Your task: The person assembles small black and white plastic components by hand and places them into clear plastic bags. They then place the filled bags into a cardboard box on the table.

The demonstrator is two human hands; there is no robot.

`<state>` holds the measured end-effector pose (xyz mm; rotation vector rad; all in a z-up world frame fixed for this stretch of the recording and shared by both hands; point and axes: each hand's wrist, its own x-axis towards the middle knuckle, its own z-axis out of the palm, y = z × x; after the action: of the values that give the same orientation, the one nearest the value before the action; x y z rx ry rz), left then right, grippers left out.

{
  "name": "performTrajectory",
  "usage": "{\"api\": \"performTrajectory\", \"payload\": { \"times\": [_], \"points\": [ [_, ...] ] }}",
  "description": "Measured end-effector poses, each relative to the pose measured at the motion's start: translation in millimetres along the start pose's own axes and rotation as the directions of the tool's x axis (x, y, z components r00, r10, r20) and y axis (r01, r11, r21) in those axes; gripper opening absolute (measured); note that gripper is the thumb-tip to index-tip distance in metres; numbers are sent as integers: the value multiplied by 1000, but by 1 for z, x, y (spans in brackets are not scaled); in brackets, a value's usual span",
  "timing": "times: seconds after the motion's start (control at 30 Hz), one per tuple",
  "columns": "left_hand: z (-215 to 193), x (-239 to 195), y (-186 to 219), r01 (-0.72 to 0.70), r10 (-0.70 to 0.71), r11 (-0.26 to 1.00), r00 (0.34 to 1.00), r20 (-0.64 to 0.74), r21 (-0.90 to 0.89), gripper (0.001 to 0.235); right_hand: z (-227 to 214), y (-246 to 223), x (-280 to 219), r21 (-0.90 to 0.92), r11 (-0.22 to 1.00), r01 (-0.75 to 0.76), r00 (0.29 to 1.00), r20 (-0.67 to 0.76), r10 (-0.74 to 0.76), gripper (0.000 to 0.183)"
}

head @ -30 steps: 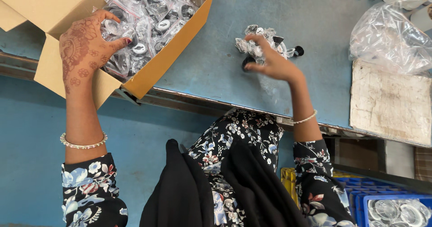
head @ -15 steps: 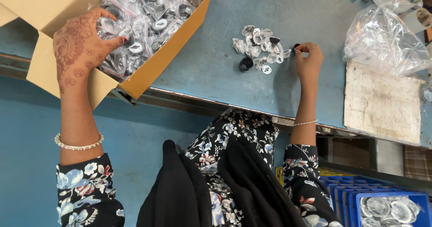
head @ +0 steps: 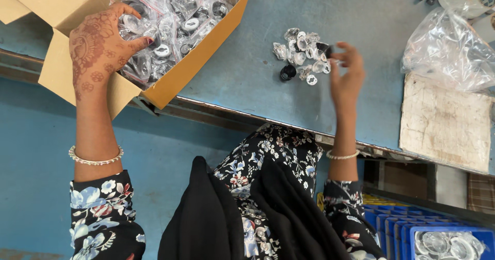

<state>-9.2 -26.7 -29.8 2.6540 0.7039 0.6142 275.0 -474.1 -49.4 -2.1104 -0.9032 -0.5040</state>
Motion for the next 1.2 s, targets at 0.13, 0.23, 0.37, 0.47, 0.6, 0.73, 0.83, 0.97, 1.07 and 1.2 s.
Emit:
{"api": "performTrajectory", "payload": {
  "times": [0.13, 0.23, 0.37, 0.47, 0.6, 0.73, 0.83, 0.97, 1.07, 1.2],
  "points": [
    [1, -1, -1, 34, -35, 999, 999, 26, 28, 49, 13, -62, -19, -7, 982, 190, 966, 181, -186, 43],
    [1, -2, -4, 35, -37, 998, 999, 32, 48, 50, 19, -77, -24, -36, 981, 192, 949, 261, -177, 41],
    [3, 0, -4, -15, 15, 1000, 1000, -12, 16, 50, 21, -59, -19, 26, 968, 249, 933, 261, -247, 39],
    [4, 1, -5, -40, 41, 999, 999, -34, 31, 50, 19, -19, -4, 6, 990, 138, 976, 167, -137, 35],
    [2, -1, -3, 58, -58, 998, 997, 46, 19, 50, 26, 54, 46, -122, 979, 166, 963, 232, -135, 23],
    [0, 1, 2, -27, 28, 999, 999, -42, 30, 49, 40, 95, 63, -65, 997, -39, 923, 381, 61, 17],
    [0, 1, 3, 36, -36, 999, 999, -2, 7, 48, 40, 102, 65, -28, 998, -56, 921, 384, 63, 20],
    [-1, 2, 5, 89, -89, 996, 995, 44, -4, 48, 29, 96, 69, 10, 986, -164, 864, 483, 139, 24],
    [-2, 2, 4, 57, -57, 998, 998, 30, -3, 49, 23, 87, 72, 103, 971, -215, 859, 494, 138, 31],
    [-1, 2, 3, 43, -43, 999, 999, 18, -4, 49, 16, 81, 72, 147, 967, -207, 860, 499, 108, 35]
  ]
}}
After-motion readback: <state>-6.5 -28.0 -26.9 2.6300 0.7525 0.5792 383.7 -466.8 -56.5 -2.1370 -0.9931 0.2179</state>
